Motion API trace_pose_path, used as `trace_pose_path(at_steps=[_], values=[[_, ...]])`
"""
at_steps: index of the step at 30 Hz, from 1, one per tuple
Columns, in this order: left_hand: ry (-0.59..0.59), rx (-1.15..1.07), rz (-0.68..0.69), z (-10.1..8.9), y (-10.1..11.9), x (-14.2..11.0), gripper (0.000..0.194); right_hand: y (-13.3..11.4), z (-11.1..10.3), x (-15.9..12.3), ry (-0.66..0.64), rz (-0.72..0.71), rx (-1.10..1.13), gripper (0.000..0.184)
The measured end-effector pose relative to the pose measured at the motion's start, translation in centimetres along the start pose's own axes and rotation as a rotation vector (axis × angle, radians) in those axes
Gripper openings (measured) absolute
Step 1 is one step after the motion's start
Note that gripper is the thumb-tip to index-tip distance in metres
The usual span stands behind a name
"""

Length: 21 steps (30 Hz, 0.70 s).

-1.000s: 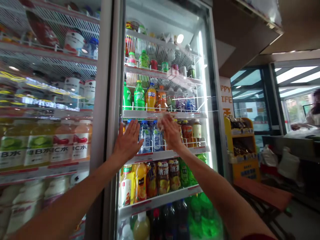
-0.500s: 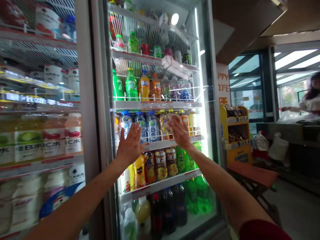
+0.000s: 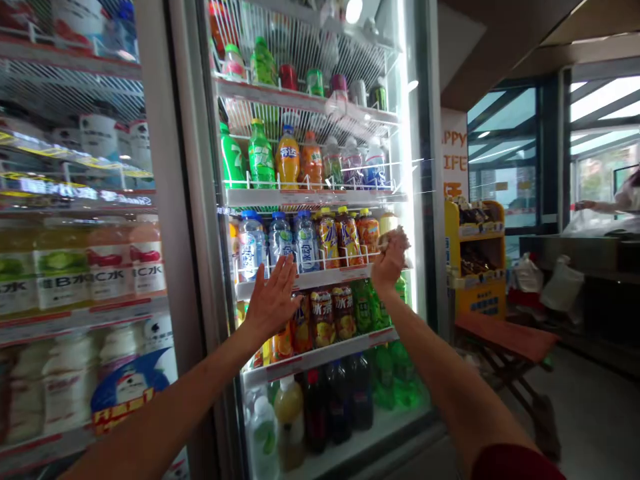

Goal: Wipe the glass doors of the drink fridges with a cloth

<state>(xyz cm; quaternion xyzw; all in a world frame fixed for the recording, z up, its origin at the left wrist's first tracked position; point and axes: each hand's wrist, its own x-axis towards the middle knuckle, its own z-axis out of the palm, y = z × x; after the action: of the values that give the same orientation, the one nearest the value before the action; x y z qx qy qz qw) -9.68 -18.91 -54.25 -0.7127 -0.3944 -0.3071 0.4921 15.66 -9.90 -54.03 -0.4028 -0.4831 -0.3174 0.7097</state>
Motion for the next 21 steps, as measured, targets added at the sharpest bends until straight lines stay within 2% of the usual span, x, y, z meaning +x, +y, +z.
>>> trace_pose_path(at_steps=[1, 4, 5, 6, 7, 9, 10, 11, 12, 15, 16, 17, 18, 21], values=[[-0.002, -0.005, 0.009, 0.1, 0.2, -0.1, 0.067, -0.6, 0.1, -0.4, -0.043, -0.056, 0.013, 0.055], [-0.006, -0.012, 0.043, 0.4, 0.8, -0.5, 0.063, -1.8, -0.2, -2.2, -0.346, -0.451, 0.105, 0.055], [-0.009, -0.011, 0.049, 0.4, 0.9, -0.7, 0.062, -1.7, -0.4, -2.5, -0.407, -0.529, 0.126, 0.055], [-0.012, -0.008, 0.052, 0.5, 1.0, -0.8, 0.061, -1.2, -0.6, -2.5, -0.402, -0.517, 0.126, 0.054], [-0.016, -0.004, 0.055, 0.5, 1.1, -0.9, 0.06, -0.6, -0.7, -2.3, -0.326, -0.407, 0.105, 0.054], [-0.023, 0.002, 0.063, 0.6, 1.1, -1.1, 0.059, 0.3, -0.5, -1.5, -0.096, -0.081, 0.042, 0.053], [-0.022, 0.004, 0.063, 0.6, 1.2, -1.2, 0.059, 0.4, -0.4, -1.3, -0.021, 0.022, 0.023, 0.053], [-0.018, 0.005, 0.064, 0.7, 1.3, -1.2, 0.058, 0.3, -0.3, -1.4, 0.006, 0.05, 0.02, 0.053], [-0.015, 0.005, 0.067, 0.8, 1.4, -1.3, 0.057, -0.1, -0.3, -1.8, -0.024, -0.005, 0.034, 0.053], [-0.018, 0.007, 0.089, 1.2, 1.6, -1.8, 0.056, -0.9, -1.0, -3.6, -0.34, -0.473, 0.12, 0.052], [-0.023, 0.008, 0.096, 1.3, 1.7, -2.0, 0.056, -0.6, -1.3, -3.9, -0.422, -0.579, 0.13, 0.051], [-0.03, 0.009, 0.104, 1.3, 1.7, -2.3, 0.055, 0.0, -1.6, -4.1, -0.437, -0.581, 0.118, 0.05], [-0.038, 0.009, 0.11, 1.4, 1.7, -2.6, 0.055, 0.7, -1.7, -4.0, -0.387, -0.486, 0.086, 0.049], [-0.058, 0.005, 0.129, 1.4, 1.9, -3.4, 0.054, 1.8, -1.5, -3.8, -0.093, -0.01, -0.027, 0.053]])
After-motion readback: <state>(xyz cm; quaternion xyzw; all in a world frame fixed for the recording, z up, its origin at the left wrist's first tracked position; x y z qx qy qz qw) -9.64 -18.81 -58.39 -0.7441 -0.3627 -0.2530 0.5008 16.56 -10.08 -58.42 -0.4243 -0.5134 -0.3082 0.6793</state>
